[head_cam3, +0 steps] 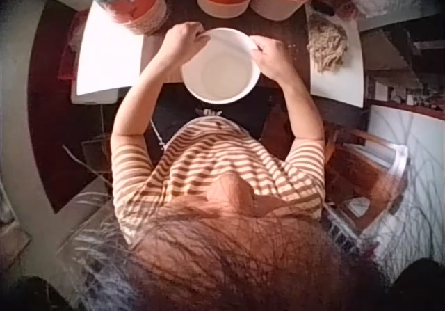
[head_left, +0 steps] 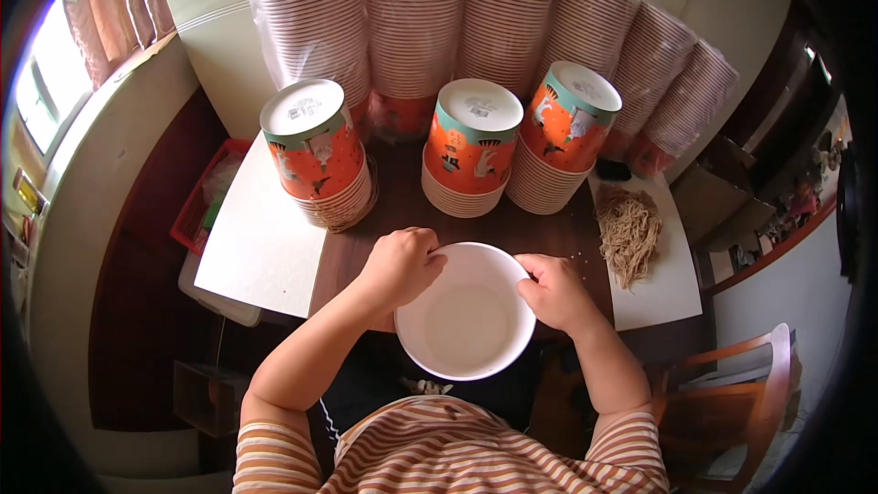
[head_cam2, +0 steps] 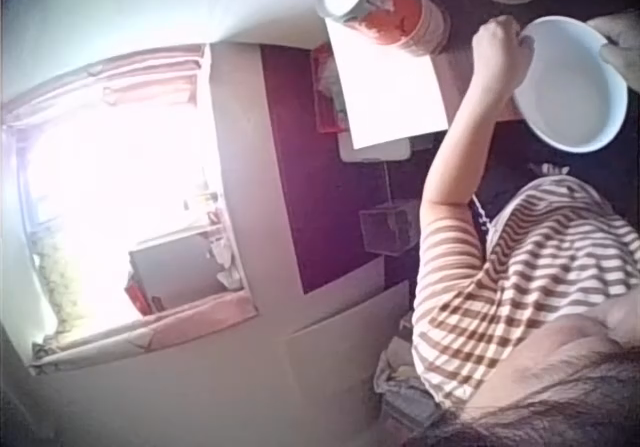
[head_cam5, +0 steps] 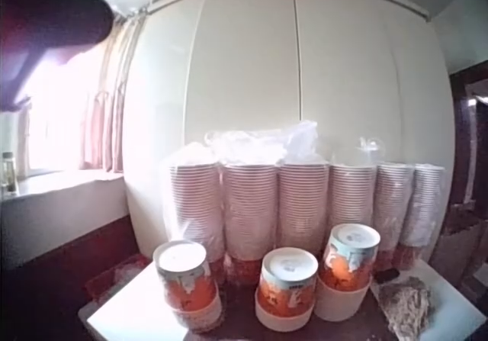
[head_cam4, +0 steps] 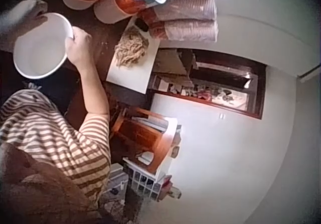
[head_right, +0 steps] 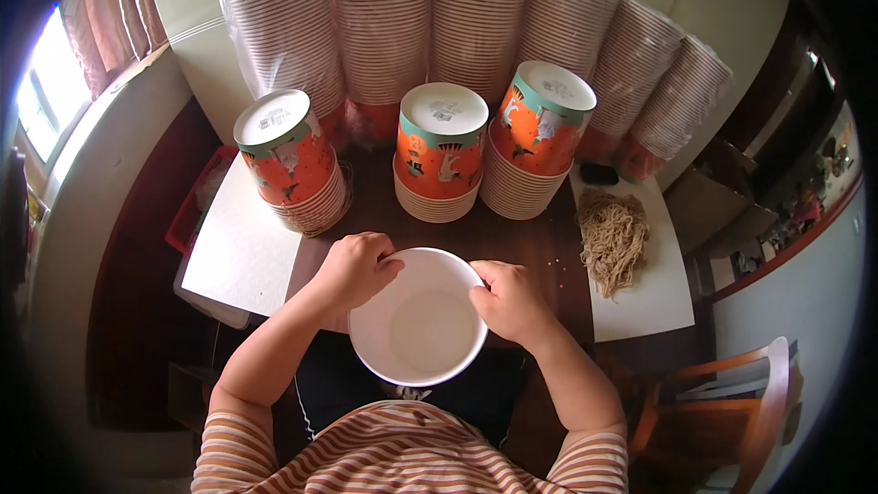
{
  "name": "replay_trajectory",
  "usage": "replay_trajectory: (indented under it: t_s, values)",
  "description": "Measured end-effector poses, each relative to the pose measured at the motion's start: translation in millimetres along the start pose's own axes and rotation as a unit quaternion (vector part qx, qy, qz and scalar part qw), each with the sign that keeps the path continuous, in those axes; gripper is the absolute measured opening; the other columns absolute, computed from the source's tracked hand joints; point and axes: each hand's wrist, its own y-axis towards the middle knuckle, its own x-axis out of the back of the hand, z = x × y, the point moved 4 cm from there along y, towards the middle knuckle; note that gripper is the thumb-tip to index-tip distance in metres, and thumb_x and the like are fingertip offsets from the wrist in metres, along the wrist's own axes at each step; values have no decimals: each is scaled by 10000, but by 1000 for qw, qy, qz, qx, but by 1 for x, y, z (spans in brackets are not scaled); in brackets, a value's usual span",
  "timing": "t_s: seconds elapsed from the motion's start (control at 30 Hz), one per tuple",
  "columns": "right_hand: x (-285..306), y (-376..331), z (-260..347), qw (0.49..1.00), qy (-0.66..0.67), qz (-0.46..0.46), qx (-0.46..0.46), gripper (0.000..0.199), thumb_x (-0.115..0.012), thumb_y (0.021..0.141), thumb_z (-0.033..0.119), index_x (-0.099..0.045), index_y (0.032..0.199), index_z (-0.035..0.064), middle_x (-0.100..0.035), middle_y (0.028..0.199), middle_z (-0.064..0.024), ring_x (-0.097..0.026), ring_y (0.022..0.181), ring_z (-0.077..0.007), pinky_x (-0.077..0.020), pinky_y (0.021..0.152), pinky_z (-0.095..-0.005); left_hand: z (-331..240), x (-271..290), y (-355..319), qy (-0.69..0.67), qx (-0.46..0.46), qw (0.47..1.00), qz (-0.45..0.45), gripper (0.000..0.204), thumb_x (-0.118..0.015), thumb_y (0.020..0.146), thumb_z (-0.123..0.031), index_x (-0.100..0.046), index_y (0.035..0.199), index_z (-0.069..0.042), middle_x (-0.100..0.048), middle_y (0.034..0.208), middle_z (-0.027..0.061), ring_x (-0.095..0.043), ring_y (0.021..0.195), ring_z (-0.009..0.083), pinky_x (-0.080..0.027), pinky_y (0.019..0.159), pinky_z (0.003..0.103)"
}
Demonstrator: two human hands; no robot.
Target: Attaching string handles to paper buckets by threading them through pre-punched holes.
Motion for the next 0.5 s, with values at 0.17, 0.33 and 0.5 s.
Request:
replay_trajectory:
  t_s: [0.17, 0.33, 0.5]
  values:
    - [0, 2, -8, 999, -11, 30, -41, 301, -511, 787, 46, -662, 1038, -23, -696, 889, -139, -658, 811, -154, -511, 734, -299, 7, -9, -2, -24, -4, 1000, -18, 190, -625, 791, -124, -638, 913, 21, -648, 883, 198, -631, 881, 368, -506, 770, 419]
    - [-3, 3, -30, 987, 155, 10, -39, 320, -579, 951, 190, -614, 1174, -37, -703, 968, -86, -635, 817, -101, -526, 690, -280, 11, -5, 2, -76, 41, 996, -10, 169, -609, 804, -112, -629, 888, 33, -638, 839, 205, -642, 827, 365, -510, 734, 410]
    - [51, -47, -35, 956, 141, 194, -171, 237, -579, 952, 205, -663, 963, -16, -660, 775, -25, -575, 575, -65, -482, 552, -223, 27, 6, -5, -53, 70, 995, -50, 174, -631, 798, -120, -639, 903, 18, -636, 804, 193, -653, 744, 332, -512, 672, 390]
